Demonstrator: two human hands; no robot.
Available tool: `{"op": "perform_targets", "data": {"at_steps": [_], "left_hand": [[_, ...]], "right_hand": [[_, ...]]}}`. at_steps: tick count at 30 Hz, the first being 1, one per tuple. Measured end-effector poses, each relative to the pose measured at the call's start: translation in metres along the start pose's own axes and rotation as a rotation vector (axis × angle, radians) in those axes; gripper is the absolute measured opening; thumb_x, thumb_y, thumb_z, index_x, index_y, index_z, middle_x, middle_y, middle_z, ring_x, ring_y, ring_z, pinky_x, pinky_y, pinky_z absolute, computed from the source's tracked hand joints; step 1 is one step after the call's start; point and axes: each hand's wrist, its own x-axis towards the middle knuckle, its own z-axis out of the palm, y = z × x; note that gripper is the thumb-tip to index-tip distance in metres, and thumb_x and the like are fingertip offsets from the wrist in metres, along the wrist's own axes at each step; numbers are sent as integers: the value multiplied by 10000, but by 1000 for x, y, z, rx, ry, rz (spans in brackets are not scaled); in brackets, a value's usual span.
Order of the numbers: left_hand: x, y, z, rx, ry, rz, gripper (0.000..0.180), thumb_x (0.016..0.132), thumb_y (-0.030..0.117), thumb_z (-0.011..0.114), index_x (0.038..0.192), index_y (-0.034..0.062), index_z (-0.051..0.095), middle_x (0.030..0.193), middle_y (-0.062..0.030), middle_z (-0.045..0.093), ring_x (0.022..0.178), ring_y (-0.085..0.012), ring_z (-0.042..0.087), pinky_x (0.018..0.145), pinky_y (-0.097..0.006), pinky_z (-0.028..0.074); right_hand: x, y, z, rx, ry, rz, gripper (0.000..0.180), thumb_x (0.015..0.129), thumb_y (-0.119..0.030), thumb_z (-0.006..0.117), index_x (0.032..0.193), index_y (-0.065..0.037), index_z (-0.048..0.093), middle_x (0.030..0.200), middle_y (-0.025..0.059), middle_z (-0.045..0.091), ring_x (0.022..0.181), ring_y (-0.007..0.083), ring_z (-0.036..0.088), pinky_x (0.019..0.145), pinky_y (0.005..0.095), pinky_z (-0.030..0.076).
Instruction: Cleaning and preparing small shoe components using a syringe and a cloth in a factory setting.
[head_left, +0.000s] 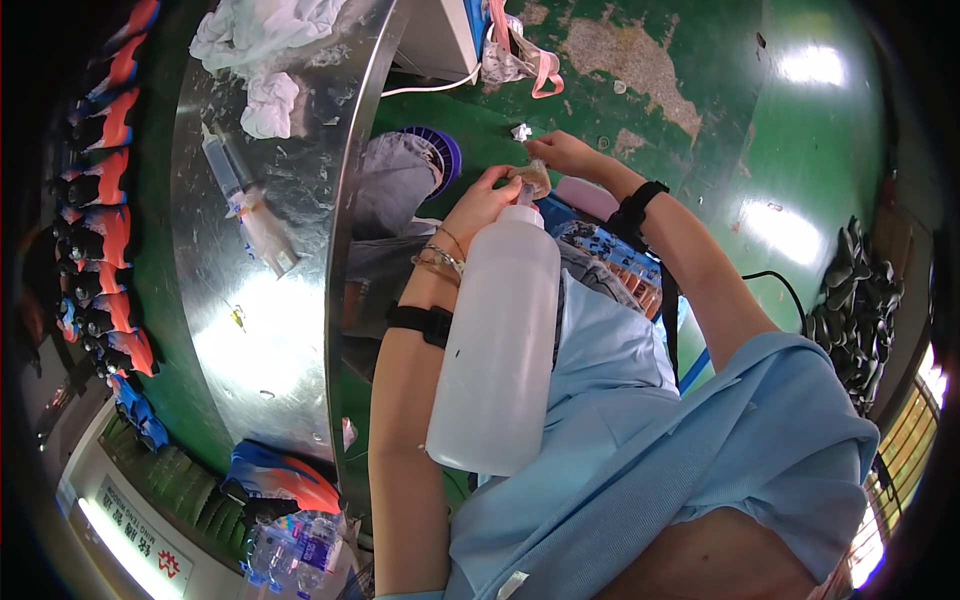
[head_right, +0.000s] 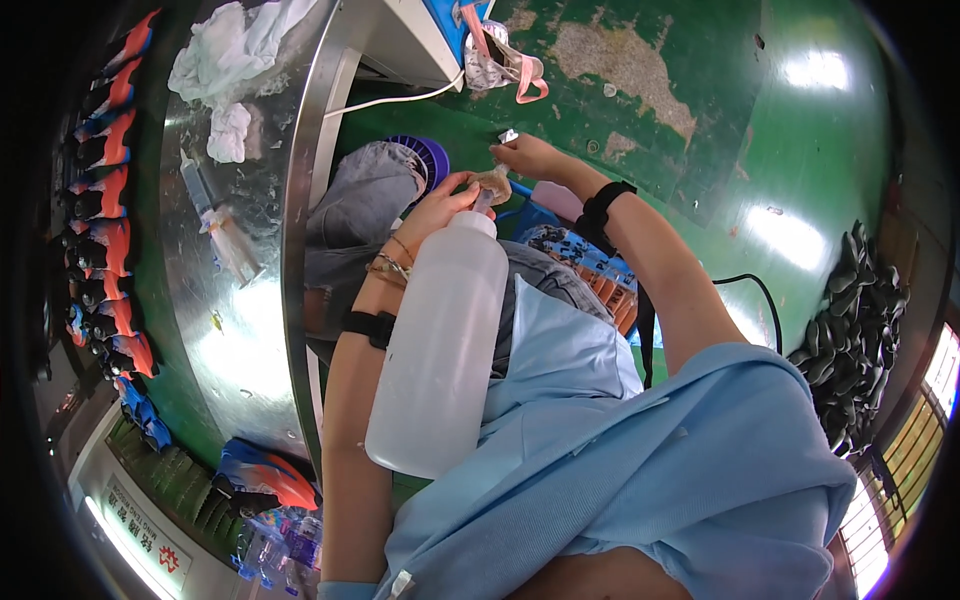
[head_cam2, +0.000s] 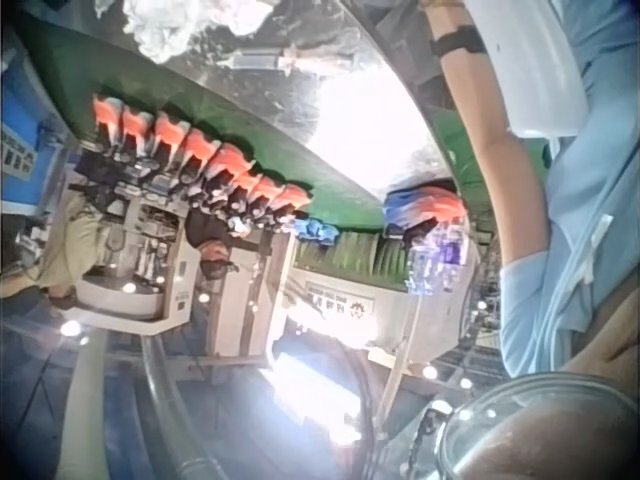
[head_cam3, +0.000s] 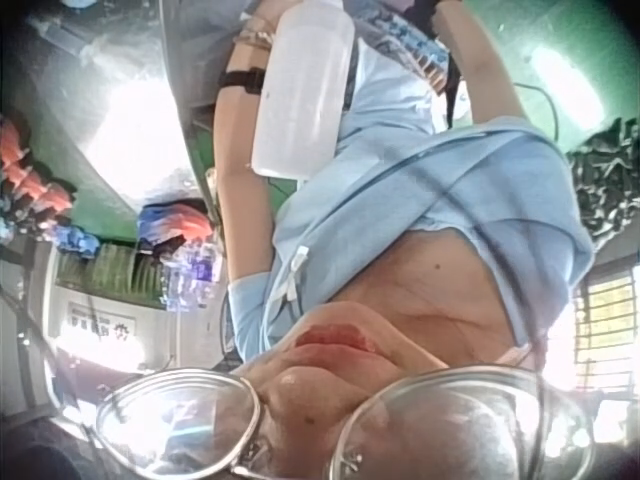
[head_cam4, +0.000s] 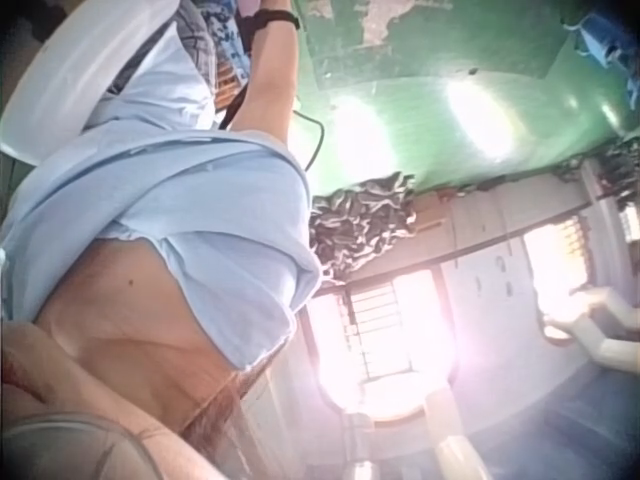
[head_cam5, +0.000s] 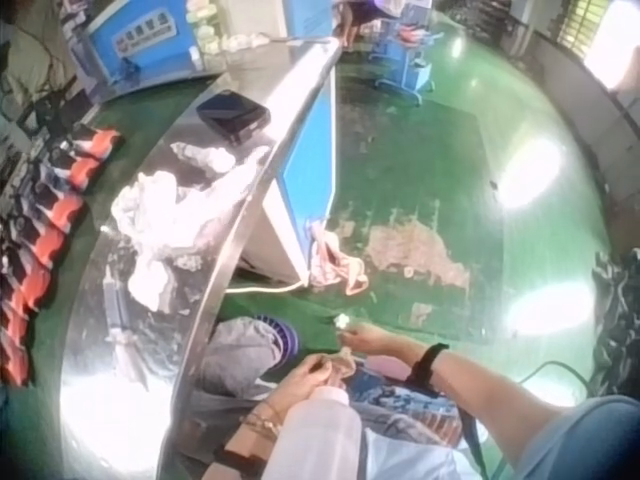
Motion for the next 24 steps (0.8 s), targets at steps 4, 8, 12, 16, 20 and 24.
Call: {"op": "perform_targets", "data": {"at_steps": [4,8,12,16,20,24], "left_hand": [[1,0,1,-14,20,-3,351,945,224,462,1258,91,375,849,-147,635,702,-177,635,566,-289,502],[5,-8,-6,-10,39,42,348,942,210,464,1250,68,384,862,-148,636,711,-182,638,571,-288,504],[9,-9,-8,32,1,54,331,938,200,469,1229,56,404,895,-139,633,723,-183,640,578,-289,510],[4,-5,-5,17,1,31,336,937,229,485,1217,58,415,927,-128,626,732,-178,640,581,-291,516],[5,-6,-6,-50,28,25,365,931,311,501,1198,72,431,955,-103,618,743,-170,639,588,-294,525],[2,-2,-3,-94,17,43,373,927,347,499,1190,90,436,964,-85,613,746,-166,638,594,-294,531]], "right_hand": [[-2,-4,-1,-15,-16,40,485,885,-444,461,884,-13,684,645,82,587,608,171,545,595,337,425],[-4,-14,3,-21,-15,46,459,896,-400,470,752,12,614,623,35,532,593,117,464,578,322,397],[-1,-5,5,-12,11,61,450,894,-398,470,802,11,633,652,52,563,621,133,500,616,330,418],[1,-3,8,-26,30,57,459,880,-432,467,872,-24,678,672,93,601,654,190,577,622,345,438],[6,-5,8,-52,27,74,447,876,-423,473,866,-26,676,684,103,611,655,201,584,631,344,443],[6,-14,4,-67,48,72,443,872,-422,476,860,-26,676,702,108,627,647,205,591,630,341,451]]}}
